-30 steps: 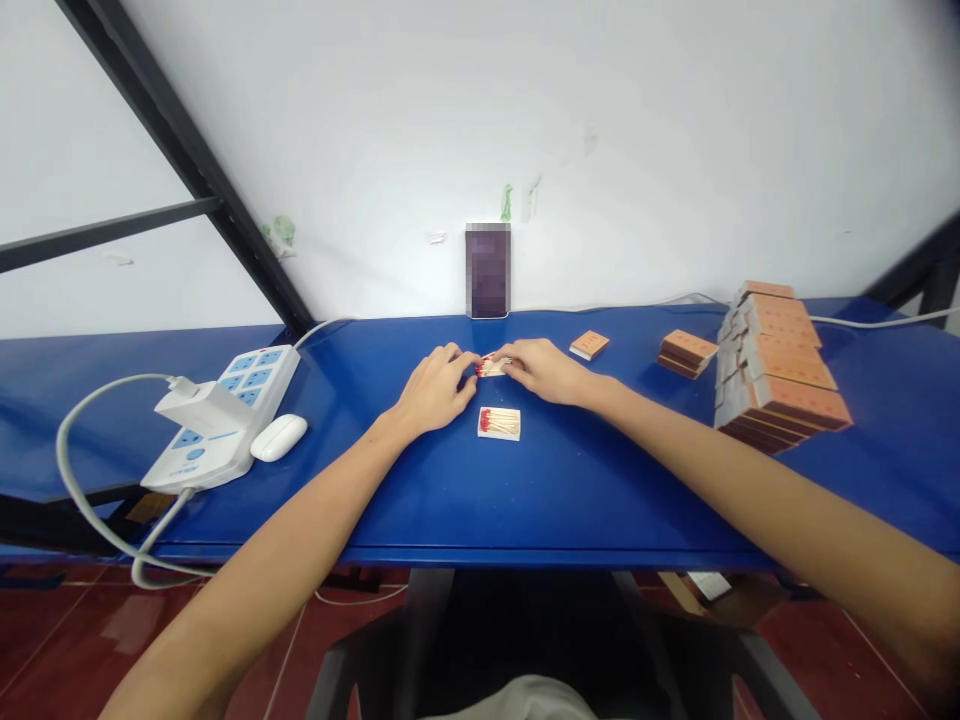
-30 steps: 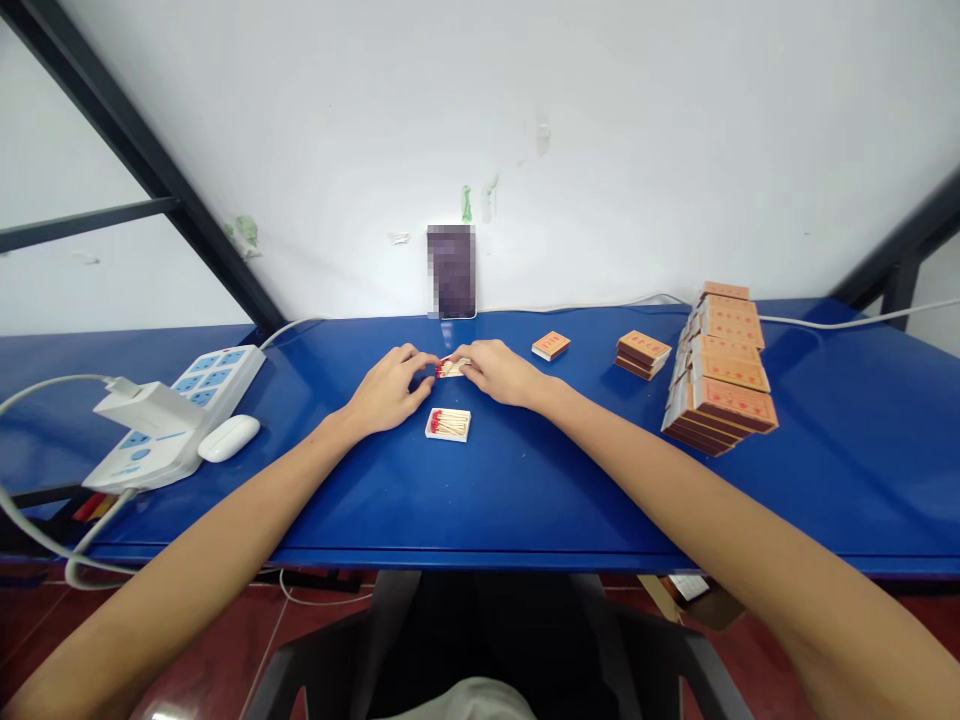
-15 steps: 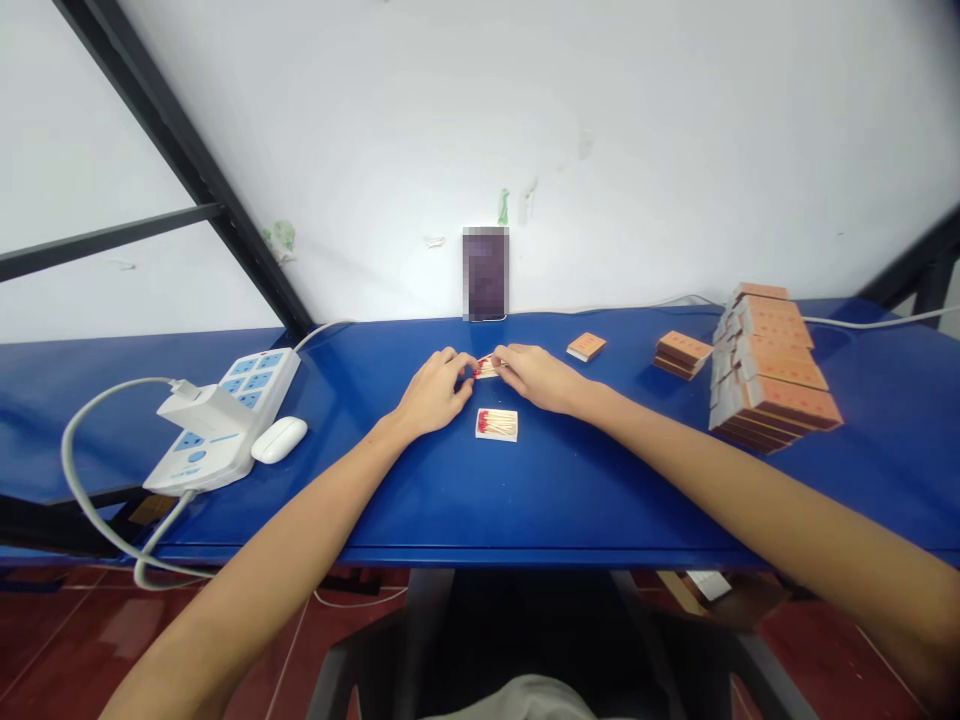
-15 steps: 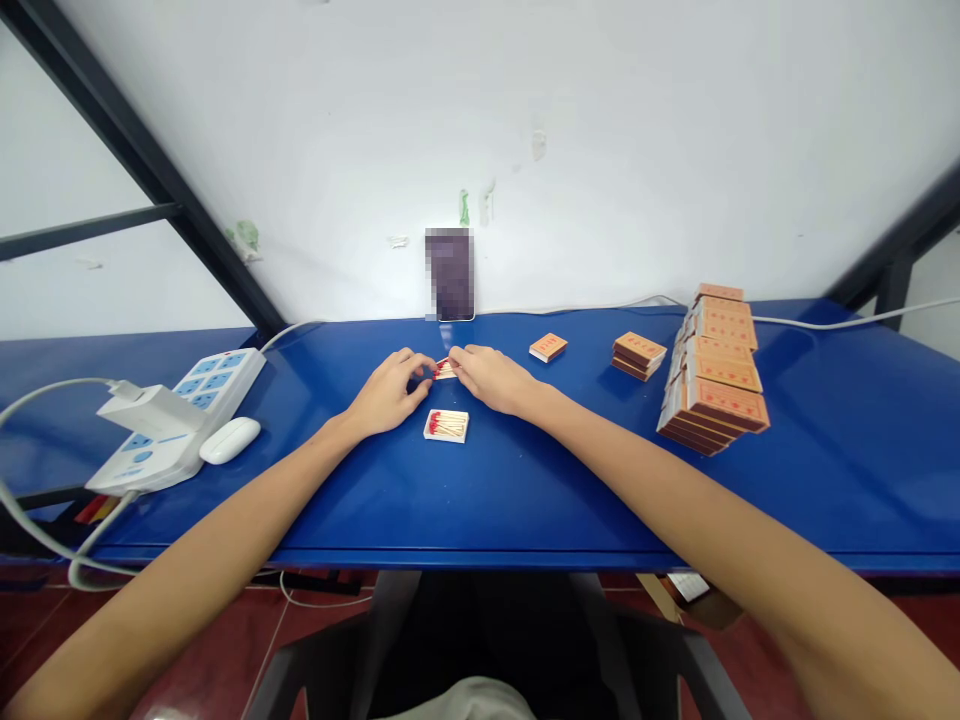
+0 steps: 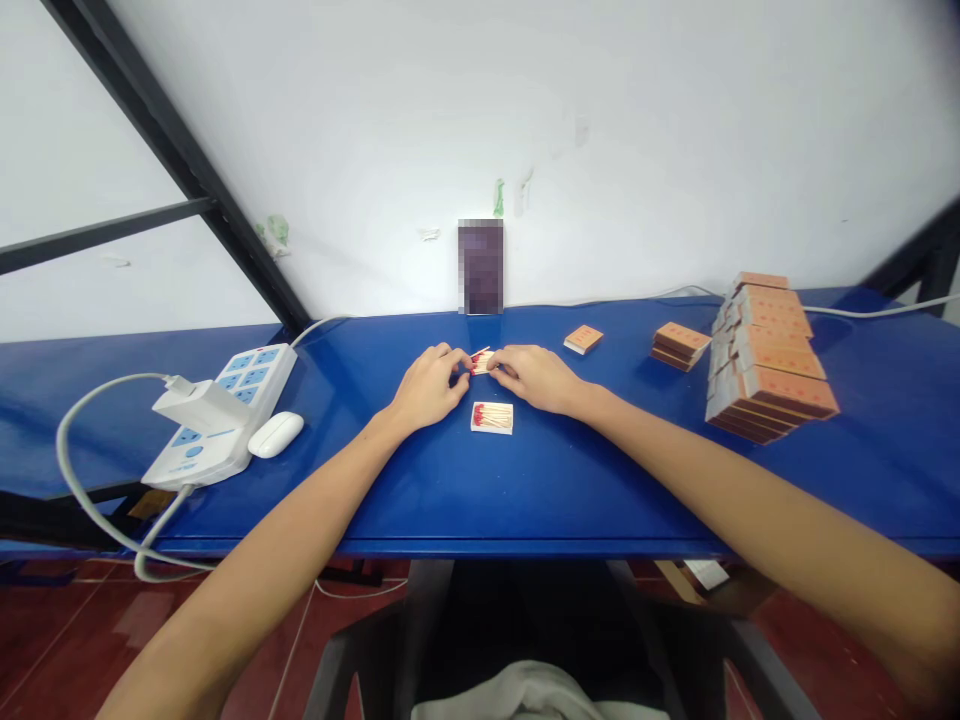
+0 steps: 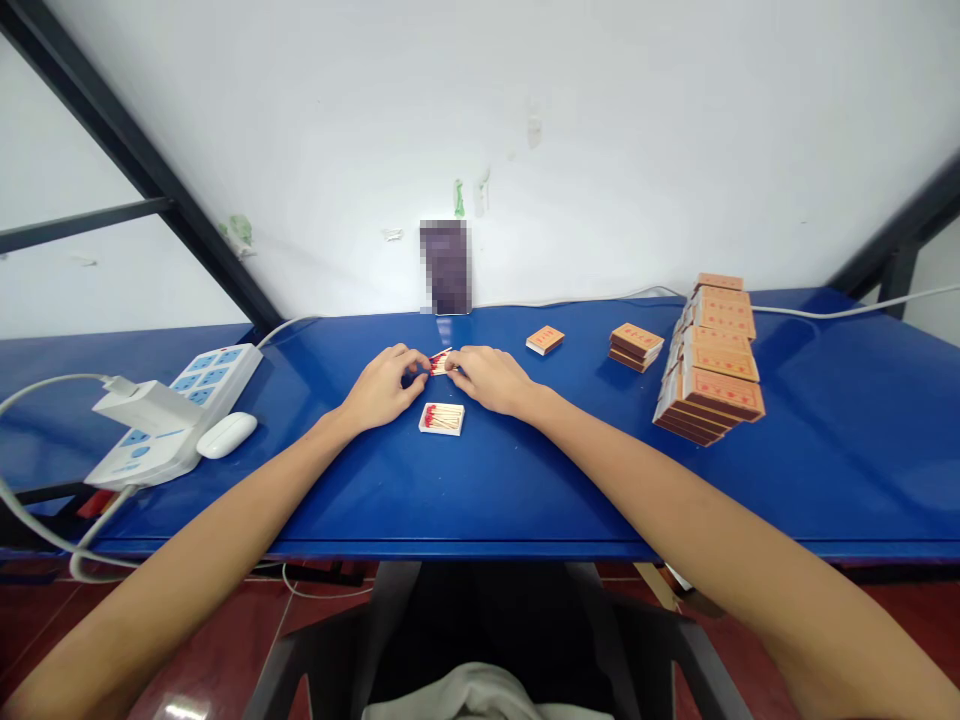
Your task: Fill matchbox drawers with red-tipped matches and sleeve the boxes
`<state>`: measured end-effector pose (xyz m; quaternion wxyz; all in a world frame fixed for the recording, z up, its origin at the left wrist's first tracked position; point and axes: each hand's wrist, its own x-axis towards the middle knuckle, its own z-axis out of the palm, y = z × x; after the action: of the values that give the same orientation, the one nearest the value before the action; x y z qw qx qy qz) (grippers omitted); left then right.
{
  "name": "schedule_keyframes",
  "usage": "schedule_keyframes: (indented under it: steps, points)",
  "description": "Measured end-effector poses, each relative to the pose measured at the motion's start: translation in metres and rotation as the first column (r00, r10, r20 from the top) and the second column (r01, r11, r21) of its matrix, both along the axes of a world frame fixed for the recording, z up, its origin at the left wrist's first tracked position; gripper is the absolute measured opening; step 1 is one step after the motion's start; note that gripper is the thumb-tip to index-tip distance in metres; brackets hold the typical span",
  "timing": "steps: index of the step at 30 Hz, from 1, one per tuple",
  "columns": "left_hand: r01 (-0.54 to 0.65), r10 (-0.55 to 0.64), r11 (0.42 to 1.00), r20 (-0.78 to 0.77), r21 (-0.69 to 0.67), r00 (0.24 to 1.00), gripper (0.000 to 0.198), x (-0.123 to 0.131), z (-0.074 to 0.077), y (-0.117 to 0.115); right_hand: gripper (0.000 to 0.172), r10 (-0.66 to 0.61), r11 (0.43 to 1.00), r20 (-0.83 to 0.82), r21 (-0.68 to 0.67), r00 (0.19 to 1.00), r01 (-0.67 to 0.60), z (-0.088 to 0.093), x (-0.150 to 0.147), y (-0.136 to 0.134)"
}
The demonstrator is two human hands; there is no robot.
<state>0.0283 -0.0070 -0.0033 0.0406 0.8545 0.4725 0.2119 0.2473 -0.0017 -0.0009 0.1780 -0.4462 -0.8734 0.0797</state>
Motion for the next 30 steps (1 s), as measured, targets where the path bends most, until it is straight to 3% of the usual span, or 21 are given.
schedule_keyframes:
  steps: [11, 18, 30]
  points:
    - [-0.010, 0.010, 1.000, -0.014, -0.005, 1.000, 0.021, -0.0003, 0.0001, 0.0004, 0.012, -0.064, 0.994, -0.195, -0.104, 0.979, 0.044, -0.0030, 0.0037, -0.0004]
    - [-0.047, 0.049, 0.998, -0.069, 0.032, 0.996, 0.029, 0.0026, 0.0039, -0.0035, 0.030, -0.050, 0.998, -0.090, -0.046, 0.995, 0.046, -0.0002, 0.0020, -0.0056]
    - [-0.007, 0.015, 0.999, -0.153, 0.047, 0.988, 0.034, 0.0012, 0.0067, -0.0043, 0.034, -0.065, 0.996, -0.062, -0.063, 0.996, 0.061, 0.0018, 0.0014, -0.0065]
